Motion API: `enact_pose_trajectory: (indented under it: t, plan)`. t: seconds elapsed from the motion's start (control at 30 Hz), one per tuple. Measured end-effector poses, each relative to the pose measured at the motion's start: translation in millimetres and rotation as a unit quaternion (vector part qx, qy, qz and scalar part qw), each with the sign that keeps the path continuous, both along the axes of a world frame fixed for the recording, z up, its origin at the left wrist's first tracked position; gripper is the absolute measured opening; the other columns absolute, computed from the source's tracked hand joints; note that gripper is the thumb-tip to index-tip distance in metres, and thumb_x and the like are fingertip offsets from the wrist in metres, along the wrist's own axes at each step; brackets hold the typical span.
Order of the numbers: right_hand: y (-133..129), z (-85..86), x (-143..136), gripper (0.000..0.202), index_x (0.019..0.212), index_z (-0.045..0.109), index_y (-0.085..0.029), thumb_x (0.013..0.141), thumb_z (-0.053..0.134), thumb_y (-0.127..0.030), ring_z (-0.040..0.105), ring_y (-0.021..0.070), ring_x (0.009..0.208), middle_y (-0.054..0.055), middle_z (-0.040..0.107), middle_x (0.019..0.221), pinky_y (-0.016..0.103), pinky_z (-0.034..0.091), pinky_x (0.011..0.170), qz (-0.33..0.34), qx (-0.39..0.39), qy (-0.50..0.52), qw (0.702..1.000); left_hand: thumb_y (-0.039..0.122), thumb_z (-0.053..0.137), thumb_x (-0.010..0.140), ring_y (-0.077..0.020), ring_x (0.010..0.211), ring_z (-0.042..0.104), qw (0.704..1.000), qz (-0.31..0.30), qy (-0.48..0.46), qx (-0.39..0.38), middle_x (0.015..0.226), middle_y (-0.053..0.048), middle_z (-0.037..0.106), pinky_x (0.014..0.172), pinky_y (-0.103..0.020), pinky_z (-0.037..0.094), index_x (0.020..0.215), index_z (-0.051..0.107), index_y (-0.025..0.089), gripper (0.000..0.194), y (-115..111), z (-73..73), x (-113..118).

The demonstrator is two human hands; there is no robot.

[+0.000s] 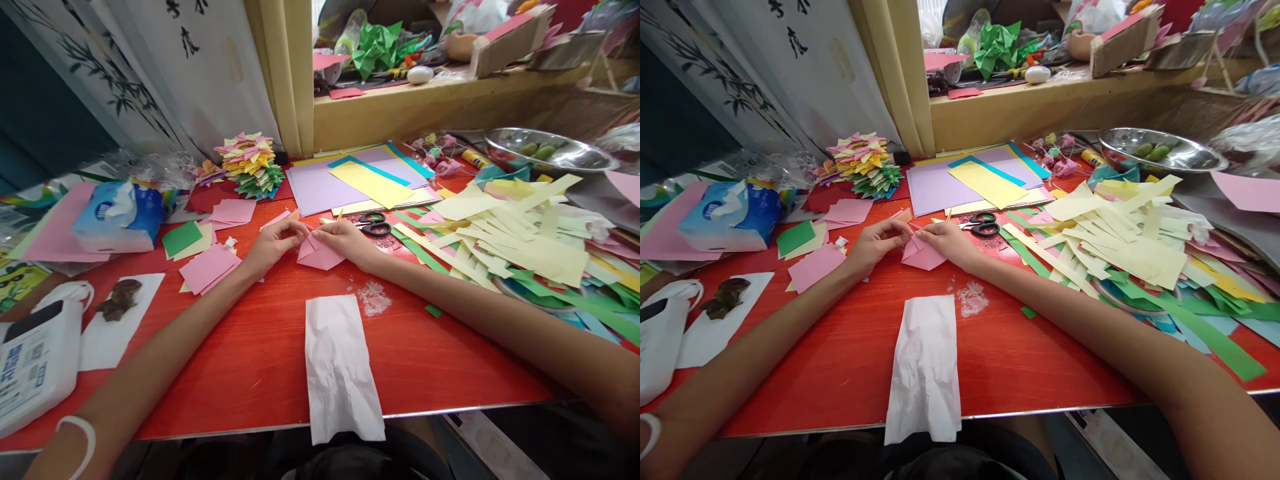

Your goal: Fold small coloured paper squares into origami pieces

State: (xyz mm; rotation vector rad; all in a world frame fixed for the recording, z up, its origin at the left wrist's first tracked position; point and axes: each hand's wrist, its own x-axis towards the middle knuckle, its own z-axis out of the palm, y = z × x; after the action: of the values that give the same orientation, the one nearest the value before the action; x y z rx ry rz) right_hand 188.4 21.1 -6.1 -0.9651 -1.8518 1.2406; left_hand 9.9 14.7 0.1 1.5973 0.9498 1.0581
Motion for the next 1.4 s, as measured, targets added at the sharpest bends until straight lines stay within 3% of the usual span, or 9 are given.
enact_pose_trajectory:
  t: [0.57, 0.7, 0.87, 1.4]
  plan:
    - [0.1, -0.6, -1.2, 0.039, 0.071, 0.057, -0.011, 0.079, 0.044, -0.047, 0.036, 0.0071, 0.054, -0.001, 0.045, 0.060, 0.021, 0.026, 0.050, -0.018, 0.050, -0.046, 0.998, 0.026, 0.063, 0.067, -0.0110, 0.073, 0.054, 0.999, 0.013, 0.038, 0.011, 0.081, -0.003, 0.060, 0.065, -0.023, 0.045, 0.076, 0.060, 0.014, 0.015, -0.4, 1.3, 0.1]
    - [-0.2, -0.8, -1.4, 0.039, 0.072, 0.057, -0.012, 0.079, 0.044, -0.048, 0.037, 0.0077, 0.055, 0.000, 0.045, 0.061, 0.022, 0.027, 0.050, -0.017, 0.048, -0.041, 0.998, 0.029, 0.062, 0.068, -0.0097, 0.064, 0.054, 0.999, 0.016, 0.036, -0.002, 0.079, -0.002, 0.060, 0.058, -0.023, 0.046, 0.080, 0.060, 0.014, 0.019, -1.9, 3.2, 1.6]
    - [-0.3, -1.6, -1.9, 0.039, 0.069, 0.056, -0.012, 0.078, 0.045, -0.049, 0.036, 0.0077, 0.055, -0.001, 0.043, 0.059, 0.022, 0.027, 0.051, -0.027, 0.045, -0.029, 0.998, 0.037, 0.054, 0.076, -0.0063, 0.042, 0.044, 0.996, 0.027, 0.078, -0.024, 0.053, 0.003, 0.048, 0.038, -0.018, 0.034, 0.074, 0.056, 0.015, 0.022, -2.4, 2.7, 2.3]
    - [-2.4, -0.9, -2.7, 0.035, 0.067, 0.053, -0.013, 0.080, 0.044, -0.044, 0.036, 0.0073, 0.055, -0.002, 0.043, 0.058, 0.022, 0.026, 0.051, -0.025, 0.057, -0.052, 0.997, 0.039, 0.051, 0.078, -0.0054, 0.042, 0.034, 0.986, 0.041, 0.156, 0.028, 0.048, 0.005, 0.041, 0.041, -0.019, 0.026, 0.068, 0.054, 0.016, 0.025, -5.6, 4.5, 1.6]
